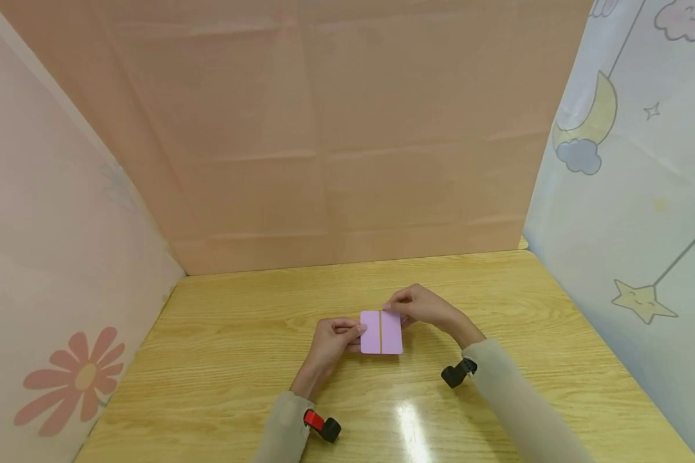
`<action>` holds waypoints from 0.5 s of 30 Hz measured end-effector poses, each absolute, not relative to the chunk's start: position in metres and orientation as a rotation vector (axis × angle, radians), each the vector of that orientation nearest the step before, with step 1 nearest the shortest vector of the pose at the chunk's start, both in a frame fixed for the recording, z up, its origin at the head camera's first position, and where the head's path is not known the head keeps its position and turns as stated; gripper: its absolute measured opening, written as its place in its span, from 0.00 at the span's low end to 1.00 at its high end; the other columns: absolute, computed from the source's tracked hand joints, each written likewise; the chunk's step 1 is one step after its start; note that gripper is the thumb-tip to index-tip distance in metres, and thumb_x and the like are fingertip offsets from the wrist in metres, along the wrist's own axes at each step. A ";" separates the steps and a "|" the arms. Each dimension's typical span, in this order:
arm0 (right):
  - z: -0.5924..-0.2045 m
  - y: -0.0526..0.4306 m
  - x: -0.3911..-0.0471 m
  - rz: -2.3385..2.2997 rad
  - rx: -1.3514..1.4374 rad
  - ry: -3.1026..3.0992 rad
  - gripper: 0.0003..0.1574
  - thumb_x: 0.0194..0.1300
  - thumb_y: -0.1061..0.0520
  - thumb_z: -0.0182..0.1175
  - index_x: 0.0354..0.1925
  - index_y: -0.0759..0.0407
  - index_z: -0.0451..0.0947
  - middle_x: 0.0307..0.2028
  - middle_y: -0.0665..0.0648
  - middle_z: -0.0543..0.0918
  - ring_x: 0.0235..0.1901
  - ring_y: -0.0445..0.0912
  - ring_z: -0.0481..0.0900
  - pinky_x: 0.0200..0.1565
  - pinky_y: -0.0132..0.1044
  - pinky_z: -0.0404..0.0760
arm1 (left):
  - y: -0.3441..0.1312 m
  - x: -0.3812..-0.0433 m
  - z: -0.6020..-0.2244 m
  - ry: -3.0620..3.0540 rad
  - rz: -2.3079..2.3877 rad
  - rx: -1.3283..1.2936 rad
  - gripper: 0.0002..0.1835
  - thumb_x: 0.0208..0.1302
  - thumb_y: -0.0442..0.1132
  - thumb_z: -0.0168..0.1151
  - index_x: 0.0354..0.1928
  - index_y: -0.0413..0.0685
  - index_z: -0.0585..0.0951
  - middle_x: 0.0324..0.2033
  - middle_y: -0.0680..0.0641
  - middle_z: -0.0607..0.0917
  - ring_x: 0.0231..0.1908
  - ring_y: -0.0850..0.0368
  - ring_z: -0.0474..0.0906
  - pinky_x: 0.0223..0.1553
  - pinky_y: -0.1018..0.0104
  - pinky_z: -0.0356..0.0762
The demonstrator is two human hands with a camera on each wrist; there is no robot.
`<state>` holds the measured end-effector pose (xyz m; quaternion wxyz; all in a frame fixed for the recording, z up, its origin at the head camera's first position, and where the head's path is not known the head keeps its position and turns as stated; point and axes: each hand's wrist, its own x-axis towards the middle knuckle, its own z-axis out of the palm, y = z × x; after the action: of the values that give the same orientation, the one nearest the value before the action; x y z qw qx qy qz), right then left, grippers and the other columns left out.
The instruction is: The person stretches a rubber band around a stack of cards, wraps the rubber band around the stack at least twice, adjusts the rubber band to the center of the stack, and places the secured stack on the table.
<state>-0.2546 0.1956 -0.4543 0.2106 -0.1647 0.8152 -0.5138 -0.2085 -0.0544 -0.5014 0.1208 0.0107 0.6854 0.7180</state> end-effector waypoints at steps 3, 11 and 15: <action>-0.455 0.198 -0.251 -1.465 -0.435 2.234 0.19 0.79 0.52 0.59 0.55 0.63 0.86 0.46 0.60 0.89 0.39 0.48 0.89 0.47 0.51 0.92 | -0.056 -0.210 -0.502 1.992 2.109 0.021 0.11 0.69 0.34 0.71 0.44 0.29 0.87 0.33 0.43 0.93 0.31 0.58 0.90 0.36 0.63 0.92; -0.463 0.202 -0.238 -1.619 -0.353 2.141 0.22 0.78 0.52 0.61 0.59 0.68 0.80 0.49 0.64 0.89 0.44 0.51 0.90 0.48 0.50 0.92 | -0.061 -0.210 -0.503 1.960 2.140 -0.004 0.11 0.69 0.34 0.71 0.45 0.29 0.87 0.32 0.44 0.93 0.31 0.58 0.90 0.37 0.63 0.92; -0.474 0.202 -0.231 -1.711 -0.287 2.086 0.24 0.77 0.55 0.62 0.61 0.72 0.77 0.49 0.64 0.88 0.45 0.51 0.89 0.49 0.49 0.92 | -0.064 -0.211 -0.505 1.944 2.152 -0.023 0.11 0.69 0.33 0.70 0.45 0.29 0.87 0.33 0.43 0.93 0.31 0.58 0.90 0.37 0.64 0.92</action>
<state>-0.2313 0.2023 -0.4741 0.2127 -0.1033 0.7513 -0.6161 -0.2112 -0.0636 -0.5047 0.1203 -0.0078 0.6655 0.7366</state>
